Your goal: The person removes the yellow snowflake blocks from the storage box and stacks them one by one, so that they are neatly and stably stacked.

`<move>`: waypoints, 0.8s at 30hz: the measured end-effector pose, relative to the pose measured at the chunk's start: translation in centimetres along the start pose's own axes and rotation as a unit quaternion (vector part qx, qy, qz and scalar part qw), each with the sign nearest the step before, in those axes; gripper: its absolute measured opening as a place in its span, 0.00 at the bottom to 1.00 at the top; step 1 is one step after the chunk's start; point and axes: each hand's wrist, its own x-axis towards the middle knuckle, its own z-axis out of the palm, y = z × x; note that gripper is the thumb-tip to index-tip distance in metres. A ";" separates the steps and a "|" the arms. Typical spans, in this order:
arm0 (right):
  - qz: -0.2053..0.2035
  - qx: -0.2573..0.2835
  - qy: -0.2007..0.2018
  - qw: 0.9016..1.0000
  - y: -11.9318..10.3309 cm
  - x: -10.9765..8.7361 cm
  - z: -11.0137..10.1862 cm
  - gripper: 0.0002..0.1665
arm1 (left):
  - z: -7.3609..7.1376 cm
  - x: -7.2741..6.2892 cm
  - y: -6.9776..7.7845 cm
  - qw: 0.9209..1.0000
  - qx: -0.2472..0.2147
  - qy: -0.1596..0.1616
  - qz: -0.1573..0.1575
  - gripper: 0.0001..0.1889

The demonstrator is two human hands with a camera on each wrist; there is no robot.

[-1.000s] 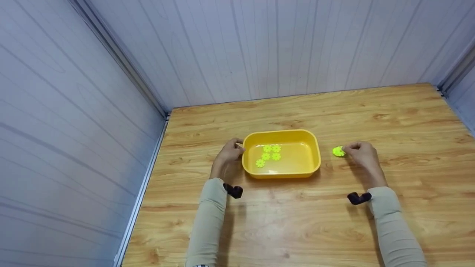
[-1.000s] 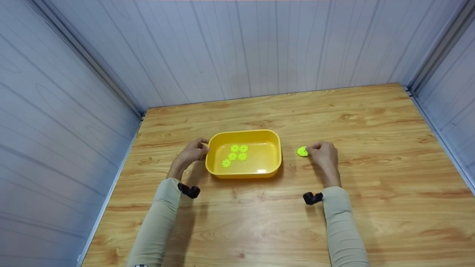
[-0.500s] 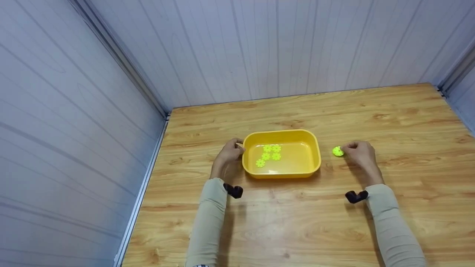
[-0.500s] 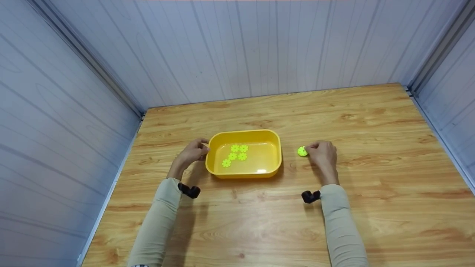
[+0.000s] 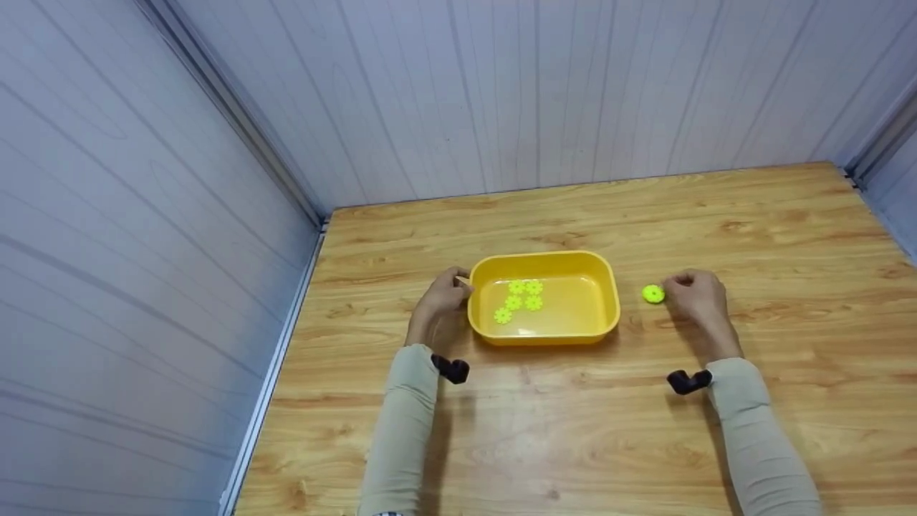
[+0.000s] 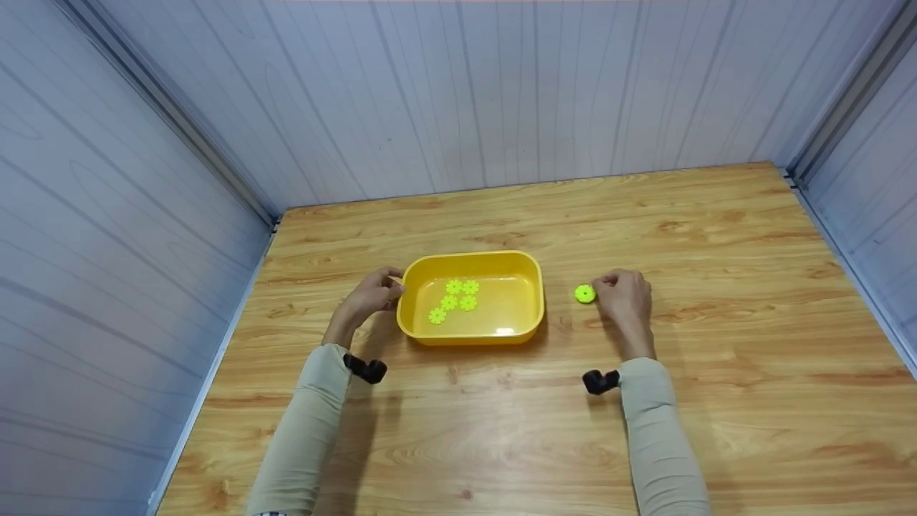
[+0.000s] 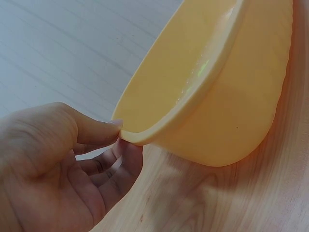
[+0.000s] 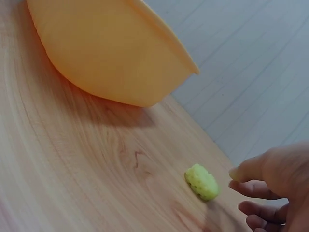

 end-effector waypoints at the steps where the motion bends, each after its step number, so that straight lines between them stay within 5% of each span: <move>1: -0.004 0.000 0.002 1.000 -0.1 0.0 -0.1 0.25 | 0.0 0.0 0.0 1.000 -0.002 -0.001 0.002 0.17; 24: -0.069 0.053 0.027 0.996 -5.1 -0.8 0.6 0.32 | 0.1 0.2 0.0 1.000 -0.005 -0.007 -0.002 0.16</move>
